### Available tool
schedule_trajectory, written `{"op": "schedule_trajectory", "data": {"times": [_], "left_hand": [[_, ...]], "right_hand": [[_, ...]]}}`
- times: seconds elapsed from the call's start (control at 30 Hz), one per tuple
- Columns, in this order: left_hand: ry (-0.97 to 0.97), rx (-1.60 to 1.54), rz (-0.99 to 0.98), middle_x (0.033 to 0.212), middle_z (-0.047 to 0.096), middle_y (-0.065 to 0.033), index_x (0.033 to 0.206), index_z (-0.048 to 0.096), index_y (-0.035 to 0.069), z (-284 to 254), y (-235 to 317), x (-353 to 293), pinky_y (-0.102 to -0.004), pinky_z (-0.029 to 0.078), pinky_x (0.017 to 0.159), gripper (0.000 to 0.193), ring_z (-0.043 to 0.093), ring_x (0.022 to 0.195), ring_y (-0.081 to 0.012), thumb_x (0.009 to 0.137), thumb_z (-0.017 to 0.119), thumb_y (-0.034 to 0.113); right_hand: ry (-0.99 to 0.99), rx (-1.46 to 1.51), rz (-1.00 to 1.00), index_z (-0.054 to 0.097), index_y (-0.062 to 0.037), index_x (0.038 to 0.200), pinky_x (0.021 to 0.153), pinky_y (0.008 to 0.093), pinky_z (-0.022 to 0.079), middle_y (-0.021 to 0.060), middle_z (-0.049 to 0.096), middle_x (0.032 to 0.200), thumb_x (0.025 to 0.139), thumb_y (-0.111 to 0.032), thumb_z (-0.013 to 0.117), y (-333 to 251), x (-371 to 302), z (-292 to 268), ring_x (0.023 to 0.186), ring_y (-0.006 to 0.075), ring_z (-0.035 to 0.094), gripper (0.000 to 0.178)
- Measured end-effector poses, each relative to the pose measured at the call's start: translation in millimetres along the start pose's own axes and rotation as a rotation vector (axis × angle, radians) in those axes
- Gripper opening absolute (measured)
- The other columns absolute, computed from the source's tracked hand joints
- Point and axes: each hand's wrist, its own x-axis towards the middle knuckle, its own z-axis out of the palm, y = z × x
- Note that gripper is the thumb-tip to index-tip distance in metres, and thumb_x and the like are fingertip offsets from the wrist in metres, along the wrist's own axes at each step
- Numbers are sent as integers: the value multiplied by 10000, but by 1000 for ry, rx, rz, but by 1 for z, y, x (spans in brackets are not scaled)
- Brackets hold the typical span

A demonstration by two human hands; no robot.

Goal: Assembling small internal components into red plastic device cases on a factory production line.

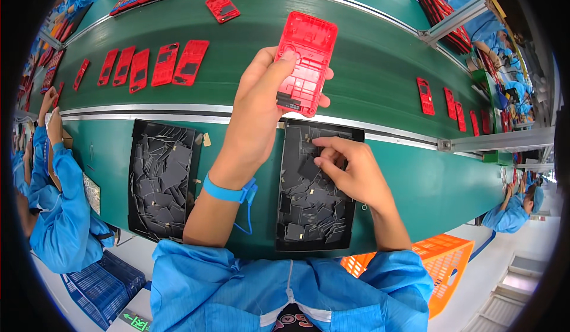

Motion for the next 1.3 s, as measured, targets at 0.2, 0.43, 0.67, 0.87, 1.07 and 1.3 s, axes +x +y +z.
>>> {"op": "schedule_trajectory", "data": {"times": [0.2,0.43,0.67,0.87,1.07,1.3], "left_hand": [[-8,30,-18,1080,726,-184,1226,535,3,5,1,0,-323,598,735,347,744,819,-223,1084,501,317],[-22,23,-16,1082,725,-187,1225,539,3,4,3,0,-326,598,737,344,745,819,-228,1089,490,315],[-34,-44,-12,1122,717,-215,1226,533,6,5,3,-3,-361,602,789,320,748,867,-260,1097,433,281],[-54,-35,0,1153,707,-230,1271,512,-3,9,5,-5,-395,602,870,283,743,971,-308,1089,433,199],[-32,0,51,1200,694,-235,1323,486,-23,10,3,-8,-424,590,945,271,726,1060,-319,1080,463,94],[-99,22,162,1144,732,-183,1302,503,-30,16,-5,-10,-269,549,883,260,684,1035,-138,1054,548,32]], "right_hand": [[-78,-251,-279,708,71,1111,694,356,567,146,664,886,813,54,688,18,-3,4,771,273,694,300],[-182,-220,-250,709,13,977,743,354,572,131,669,1035,784,40,700,8,-6,0,877,288,702,195],[77,411,-507,537,-28,827,838,369,621,175,679,1054,762,125,685,-11,5,-15,1002,262,718,222],[260,490,-570,702,56,1028,715,282,623,126,634,927,881,167,633,-54,10,-37,781,190,709,197],[479,518,-316,695,49,1202,592,224,569,127,688,1040,845,155,732,-61,15,-33,714,116,696,374],[518,569,-454,717,75,1127,696,245,608,154,698,1066,953,114,642,-53,22,-35,868,187,743,193]]}}
